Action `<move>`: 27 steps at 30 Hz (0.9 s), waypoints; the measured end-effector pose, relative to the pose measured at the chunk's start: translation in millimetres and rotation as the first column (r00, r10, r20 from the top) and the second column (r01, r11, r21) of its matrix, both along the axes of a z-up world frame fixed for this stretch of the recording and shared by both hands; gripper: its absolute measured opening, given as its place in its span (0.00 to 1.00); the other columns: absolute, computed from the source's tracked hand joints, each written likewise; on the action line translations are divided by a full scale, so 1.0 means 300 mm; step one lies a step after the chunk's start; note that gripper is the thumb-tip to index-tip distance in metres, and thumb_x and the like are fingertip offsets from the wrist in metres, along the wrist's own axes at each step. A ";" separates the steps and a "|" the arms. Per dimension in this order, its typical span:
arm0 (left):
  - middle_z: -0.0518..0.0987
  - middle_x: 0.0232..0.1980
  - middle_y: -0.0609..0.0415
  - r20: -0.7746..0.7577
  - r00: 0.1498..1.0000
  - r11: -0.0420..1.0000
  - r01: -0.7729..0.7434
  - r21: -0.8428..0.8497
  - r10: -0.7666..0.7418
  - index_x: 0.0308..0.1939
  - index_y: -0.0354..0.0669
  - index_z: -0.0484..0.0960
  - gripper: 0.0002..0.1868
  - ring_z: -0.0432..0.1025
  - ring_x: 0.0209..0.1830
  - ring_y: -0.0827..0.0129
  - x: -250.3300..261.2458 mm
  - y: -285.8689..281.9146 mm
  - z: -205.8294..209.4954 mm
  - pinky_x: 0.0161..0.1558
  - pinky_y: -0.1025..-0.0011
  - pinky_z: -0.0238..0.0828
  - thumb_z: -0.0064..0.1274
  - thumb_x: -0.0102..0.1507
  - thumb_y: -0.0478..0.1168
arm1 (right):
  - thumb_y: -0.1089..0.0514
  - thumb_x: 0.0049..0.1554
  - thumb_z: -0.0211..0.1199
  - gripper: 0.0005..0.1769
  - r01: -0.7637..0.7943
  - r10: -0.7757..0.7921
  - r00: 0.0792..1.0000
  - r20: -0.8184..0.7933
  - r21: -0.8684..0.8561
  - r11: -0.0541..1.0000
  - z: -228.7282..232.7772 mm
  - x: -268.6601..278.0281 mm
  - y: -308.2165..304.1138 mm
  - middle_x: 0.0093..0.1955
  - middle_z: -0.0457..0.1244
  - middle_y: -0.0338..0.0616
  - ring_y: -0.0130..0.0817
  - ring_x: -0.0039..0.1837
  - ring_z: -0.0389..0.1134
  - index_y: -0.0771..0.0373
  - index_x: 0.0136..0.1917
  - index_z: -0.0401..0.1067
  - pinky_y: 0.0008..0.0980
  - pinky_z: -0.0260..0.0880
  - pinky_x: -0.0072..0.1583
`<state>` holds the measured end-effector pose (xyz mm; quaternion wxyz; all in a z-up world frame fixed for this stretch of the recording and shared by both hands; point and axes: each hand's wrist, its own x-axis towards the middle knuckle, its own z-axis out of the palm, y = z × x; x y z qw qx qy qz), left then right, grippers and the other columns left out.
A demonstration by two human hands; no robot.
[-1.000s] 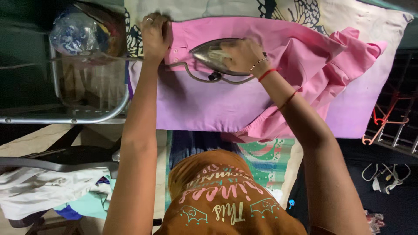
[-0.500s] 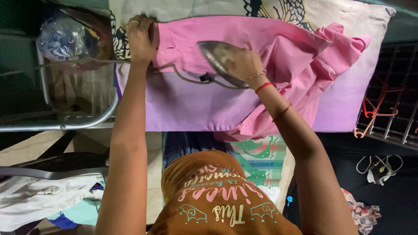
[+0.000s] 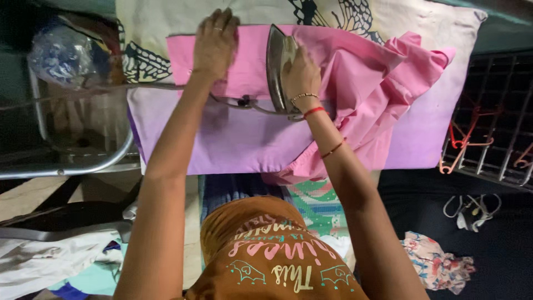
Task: The person irons a pink shirt on a bed. They repeatedly smooth the fabric, reposition the shirt, and use an iron to press different sections including the sleeves and body.
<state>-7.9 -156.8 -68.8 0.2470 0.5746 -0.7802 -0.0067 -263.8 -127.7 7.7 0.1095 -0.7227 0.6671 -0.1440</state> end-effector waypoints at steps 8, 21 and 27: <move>0.74 0.61 0.31 0.030 0.986 0.977 -0.168 0.133 0.165 0.63 0.33 0.77 0.22 0.66 0.63 0.38 0.269 0.090 0.047 0.61 0.44 0.61 0.51 0.70 0.45 | 0.52 0.58 0.60 0.25 0.053 -0.053 0.996 -0.075 0.004 0.999 -0.025 0.018 -0.081 0.49 0.68 0.64 0.63 0.49 0.70 0.67 0.64 0.66 0.58 0.69 0.50; 0.82 0.41 0.38 -0.143 0.905 0.866 -0.325 0.380 0.402 0.41 0.39 0.84 0.23 0.76 0.44 0.40 0.427 0.299 -0.034 0.48 0.48 0.72 0.52 0.70 0.57 | 0.55 0.52 0.63 0.19 -0.340 0.340 0.940 0.036 -0.005 0.940 0.104 0.022 -0.101 0.46 0.68 0.64 0.64 0.47 0.70 0.64 0.56 0.73 0.56 0.70 0.49; 0.83 0.46 0.35 -0.039 0.918 0.719 -0.282 0.635 0.394 0.41 0.43 0.88 0.30 0.77 0.47 0.40 0.431 0.359 0.055 0.50 0.48 0.73 0.46 0.67 0.65 | 0.55 0.53 0.61 0.18 -0.550 0.551 0.834 0.039 0.140 0.823 0.289 0.298 -0.038 0.45 0.68 0.61 0.62 0.47 0.70 0.60 0.57 0.75 0.56 0.69 0.51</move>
